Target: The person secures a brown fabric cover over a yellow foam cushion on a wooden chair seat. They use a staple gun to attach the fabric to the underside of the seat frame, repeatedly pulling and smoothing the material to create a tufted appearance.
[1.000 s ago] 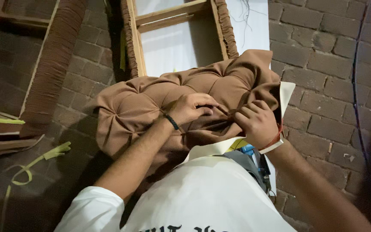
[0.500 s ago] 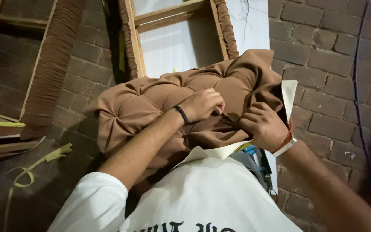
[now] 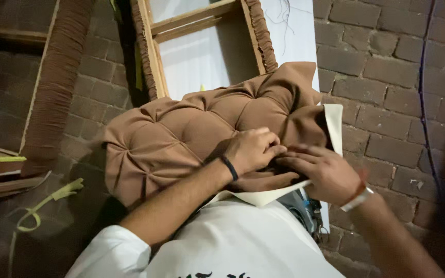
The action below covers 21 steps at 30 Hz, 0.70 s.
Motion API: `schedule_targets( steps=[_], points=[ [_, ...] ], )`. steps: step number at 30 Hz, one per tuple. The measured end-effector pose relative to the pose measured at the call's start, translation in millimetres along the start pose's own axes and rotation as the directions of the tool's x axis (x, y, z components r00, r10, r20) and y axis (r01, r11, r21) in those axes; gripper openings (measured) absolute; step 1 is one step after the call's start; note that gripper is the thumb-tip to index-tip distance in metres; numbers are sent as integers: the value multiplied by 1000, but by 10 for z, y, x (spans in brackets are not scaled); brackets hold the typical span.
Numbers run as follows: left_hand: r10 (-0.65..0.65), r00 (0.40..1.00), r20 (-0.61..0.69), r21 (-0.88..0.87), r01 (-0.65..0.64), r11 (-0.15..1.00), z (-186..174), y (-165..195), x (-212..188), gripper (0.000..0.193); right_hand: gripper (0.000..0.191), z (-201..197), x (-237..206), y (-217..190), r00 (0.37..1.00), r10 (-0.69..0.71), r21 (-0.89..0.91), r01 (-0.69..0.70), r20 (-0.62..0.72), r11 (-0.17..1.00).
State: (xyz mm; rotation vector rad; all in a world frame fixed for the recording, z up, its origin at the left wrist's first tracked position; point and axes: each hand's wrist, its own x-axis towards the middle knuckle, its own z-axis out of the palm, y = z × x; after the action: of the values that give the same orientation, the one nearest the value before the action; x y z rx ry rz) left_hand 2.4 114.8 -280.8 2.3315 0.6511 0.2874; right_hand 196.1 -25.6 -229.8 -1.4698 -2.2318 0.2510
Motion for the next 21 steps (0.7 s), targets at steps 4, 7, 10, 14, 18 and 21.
schedule_targets(
  steps=[4, 7, 10, 14, 18, 21],
  points=[
    [-139, 977, -160, -5, 140, 990, 74, 295, 3, 38, 41, -264, -413, 414, 966, 153, -116, -131, 209, 985],
    [-293, 935, -199, -15, 297, 955, 78, 514, 6, 38, 33, -370, -652, 544, 963, 39, 181, -90, 268, 979],
    [-386, 885, -260, -28, 392, 919, 132, 684, -25, 38, 48, -283, -737, 459, 925, 73, 288, -190, 374, 939],
    [-490, 828, -274, 5, 511, 860, 179, 748, -65, 36, 48, -151, -529, 648, 722, 9, 208, -212, 692, 955],
    [-484, 802, -350, 4, 519, 855, 154, 760, -121, 34, 41, -414, -248, 1307, 843, 26, 447, -311, 538, 839],
    [-513, 785, -348, -8, 545, 838, 129, 806, -161, 34, 39, -330, 29, 1387, 665, 653, 596, -704, 361, 387]
  ],
)
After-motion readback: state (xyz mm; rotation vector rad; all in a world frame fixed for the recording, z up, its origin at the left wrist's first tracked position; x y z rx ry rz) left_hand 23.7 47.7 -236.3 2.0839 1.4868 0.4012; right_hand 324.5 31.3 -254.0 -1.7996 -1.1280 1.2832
